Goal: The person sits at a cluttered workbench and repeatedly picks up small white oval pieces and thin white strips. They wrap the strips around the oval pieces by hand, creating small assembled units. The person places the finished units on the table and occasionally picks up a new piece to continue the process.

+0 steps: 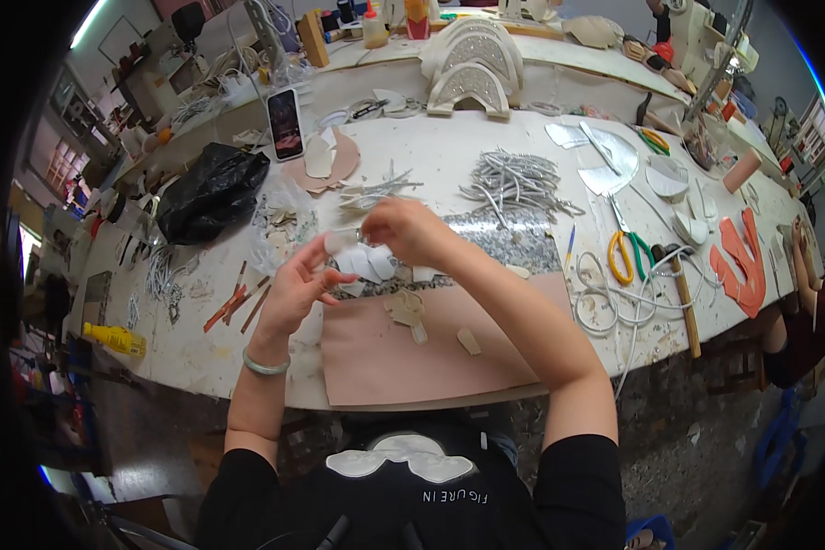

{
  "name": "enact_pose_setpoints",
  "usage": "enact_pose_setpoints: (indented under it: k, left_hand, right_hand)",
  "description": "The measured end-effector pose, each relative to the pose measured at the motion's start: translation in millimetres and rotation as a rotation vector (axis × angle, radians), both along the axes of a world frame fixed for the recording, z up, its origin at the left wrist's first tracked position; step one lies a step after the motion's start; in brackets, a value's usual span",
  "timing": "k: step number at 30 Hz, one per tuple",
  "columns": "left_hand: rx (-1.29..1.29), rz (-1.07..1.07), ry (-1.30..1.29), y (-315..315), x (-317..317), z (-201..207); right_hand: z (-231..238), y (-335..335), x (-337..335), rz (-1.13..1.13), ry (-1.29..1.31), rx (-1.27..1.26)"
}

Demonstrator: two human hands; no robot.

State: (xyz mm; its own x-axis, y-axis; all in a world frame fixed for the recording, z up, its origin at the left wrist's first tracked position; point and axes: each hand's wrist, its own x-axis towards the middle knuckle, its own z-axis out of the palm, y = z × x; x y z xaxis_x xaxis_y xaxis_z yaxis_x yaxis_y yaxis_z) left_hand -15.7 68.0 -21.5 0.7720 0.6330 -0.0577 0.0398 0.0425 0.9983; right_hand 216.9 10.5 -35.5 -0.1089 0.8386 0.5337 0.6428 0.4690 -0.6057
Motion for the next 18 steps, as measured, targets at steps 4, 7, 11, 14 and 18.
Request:
enact_pose_setpoints:
  k: [4, 7, 11, 14, 18]
  left_hand:
    - [0.074, 0.221, -0.015, 14, -20, -21]
    - [0.029, 0.216, 0.064, 2, -23, -32]
    - [0.116, 0.256, 0.104, 2, -21, -49]
    - [0.262, 0.269, 0.27, 0, -10, -35]
    - [0.642, 0.271, 0.179, -7, 1, -29]
  right_hand:
    - [-22, 85, 22, -0.235, -0.106, -0.075]
    - [-33, 113, 32, -0.296, -0.267, -0.173]
    - [-38, 121, 32, -0.257, -0.422, -0.233]
    - [-38, 116, 36, -0.259, -0.474, -0.262]
    - [-34, 93, 39, -0.328, -0.418, -0.11]
